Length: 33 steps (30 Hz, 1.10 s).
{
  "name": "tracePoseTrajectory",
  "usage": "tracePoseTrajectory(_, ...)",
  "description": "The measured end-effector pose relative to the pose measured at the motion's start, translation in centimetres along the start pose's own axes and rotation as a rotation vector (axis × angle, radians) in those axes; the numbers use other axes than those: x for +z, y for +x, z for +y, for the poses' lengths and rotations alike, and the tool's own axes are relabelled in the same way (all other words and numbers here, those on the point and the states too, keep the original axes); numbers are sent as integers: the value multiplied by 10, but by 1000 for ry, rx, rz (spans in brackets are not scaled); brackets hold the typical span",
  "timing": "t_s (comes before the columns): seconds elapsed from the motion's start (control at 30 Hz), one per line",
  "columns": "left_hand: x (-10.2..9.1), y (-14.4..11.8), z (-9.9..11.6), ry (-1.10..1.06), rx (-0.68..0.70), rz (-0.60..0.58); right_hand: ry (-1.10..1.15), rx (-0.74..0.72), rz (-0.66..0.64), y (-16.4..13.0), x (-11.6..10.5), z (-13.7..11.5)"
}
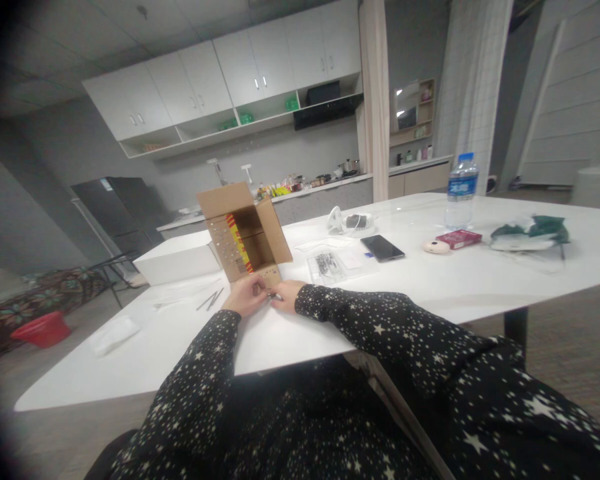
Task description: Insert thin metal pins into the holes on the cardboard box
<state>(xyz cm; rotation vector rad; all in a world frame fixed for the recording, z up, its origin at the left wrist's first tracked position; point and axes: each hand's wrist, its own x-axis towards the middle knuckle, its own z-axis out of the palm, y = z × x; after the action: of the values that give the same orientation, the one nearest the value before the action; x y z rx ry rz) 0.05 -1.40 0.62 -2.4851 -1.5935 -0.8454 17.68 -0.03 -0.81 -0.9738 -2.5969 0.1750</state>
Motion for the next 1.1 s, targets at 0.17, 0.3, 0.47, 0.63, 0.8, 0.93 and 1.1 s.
tracePoseTrajectory(0.17, 2, 1, -4, 10, 35, -48, -2, 9, 22, 0, 3, 1)
tracePoseTrajectory(0.3, 3, 1, -6, 22, 42, -74, -7, 19, 16, 1, 5, 3)
tracePoseTrajectory(0.47, 5, 2, -8, -26, 33, -118, 3, 16, 11, 1, 4, 3)
tracePoseTrajectory(0.63, 5, 2, -7, -47, 27, -116, -2, 33, -1, 2, 4, 3)
tracePoseTrajectory(0.8, 5, 1, -8, -59, 39, -108, 6, 37, 0, 2, 4, 3)
tracePoseTrajectory(0.93, 8, 2, -10, -60, 56, -103, 10, 42, -4, 1, 1, 1)
tracePoseTrajectory(1.1, 6, 3, -11, 30, 57, 3, 17, 28, -4, 1, 0, -2)
